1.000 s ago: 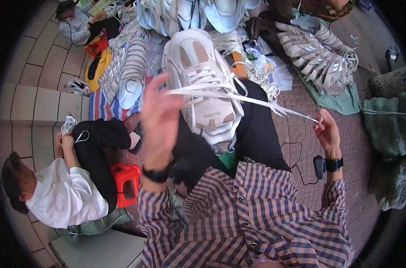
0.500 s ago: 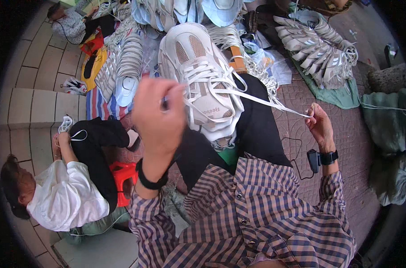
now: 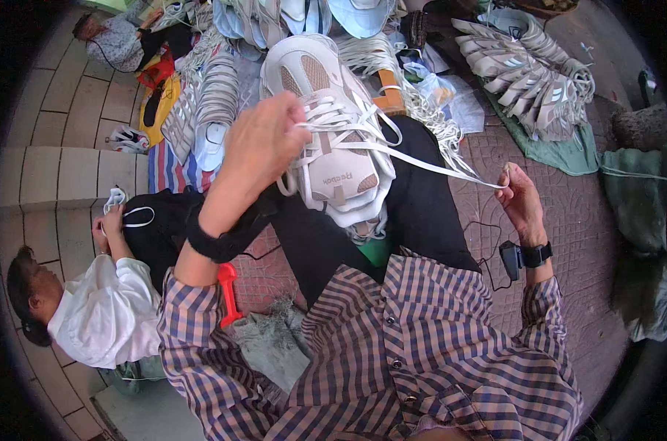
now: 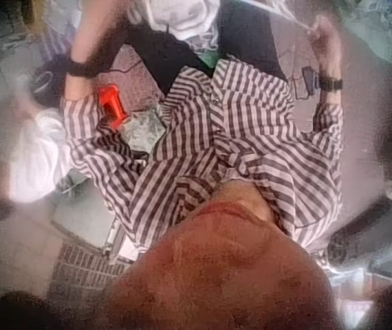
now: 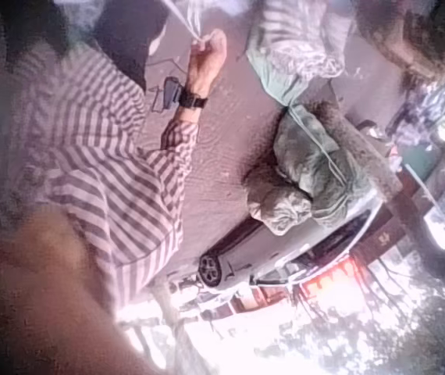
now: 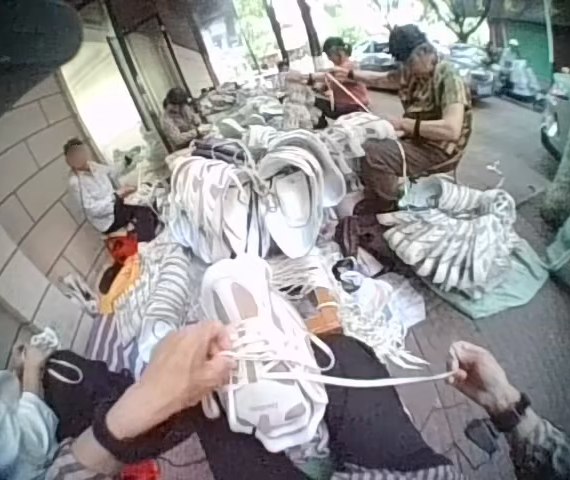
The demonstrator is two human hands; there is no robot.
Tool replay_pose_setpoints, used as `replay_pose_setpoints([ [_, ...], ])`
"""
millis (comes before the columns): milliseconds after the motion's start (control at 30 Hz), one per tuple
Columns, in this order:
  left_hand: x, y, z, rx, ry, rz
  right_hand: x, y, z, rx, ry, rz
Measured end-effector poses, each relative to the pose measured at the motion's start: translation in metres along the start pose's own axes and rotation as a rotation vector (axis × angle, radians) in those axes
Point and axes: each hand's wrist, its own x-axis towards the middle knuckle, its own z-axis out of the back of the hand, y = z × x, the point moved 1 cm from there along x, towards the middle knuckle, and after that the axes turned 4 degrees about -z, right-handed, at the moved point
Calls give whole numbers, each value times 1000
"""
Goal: Lacing and assembling components of shoes in a workshop setting.
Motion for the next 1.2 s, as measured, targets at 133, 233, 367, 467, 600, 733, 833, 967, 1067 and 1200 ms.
replay_pose_setpoints([
  [133, -17, -11, 2, -227, -227, 159, 2, -1, 26, 210, 35, -22],
  [233, -29, -3, -11, -3, -576, -2, 4, 23, 64, 399, -150, 37],
  [367, -26, 10, -30, -693, -708, 158, -34, 99, 141, 390, -150, 319],
  [467, -32, 23, -40, -1233, -576, 293, -73, 133, 136, 223, -537, 493],
  [600, -41, 12, -52, -1013, -442, 66, -154, 133, 279, 439, -282, 478],
  [733, -65, -6, -52, -441, -560, 104, -90, 30, 122, -798, -481, -89],
  [833, -59, -17, -55, -53, -510, -12, -25, 17, -23, -1009, -94, 301],
  [967, -52, -24, -46, 146, -458, -86, 15, 2, -164, -985, 283, 572],
  [1067, -52, -28, -42, 295, -404, -139, 23, -2, -198, -1486, 290, 941],
  [1200, -74, -17, -28, 198, -235, -140, 28, 5, -202, -1695, 182, 1106],
])
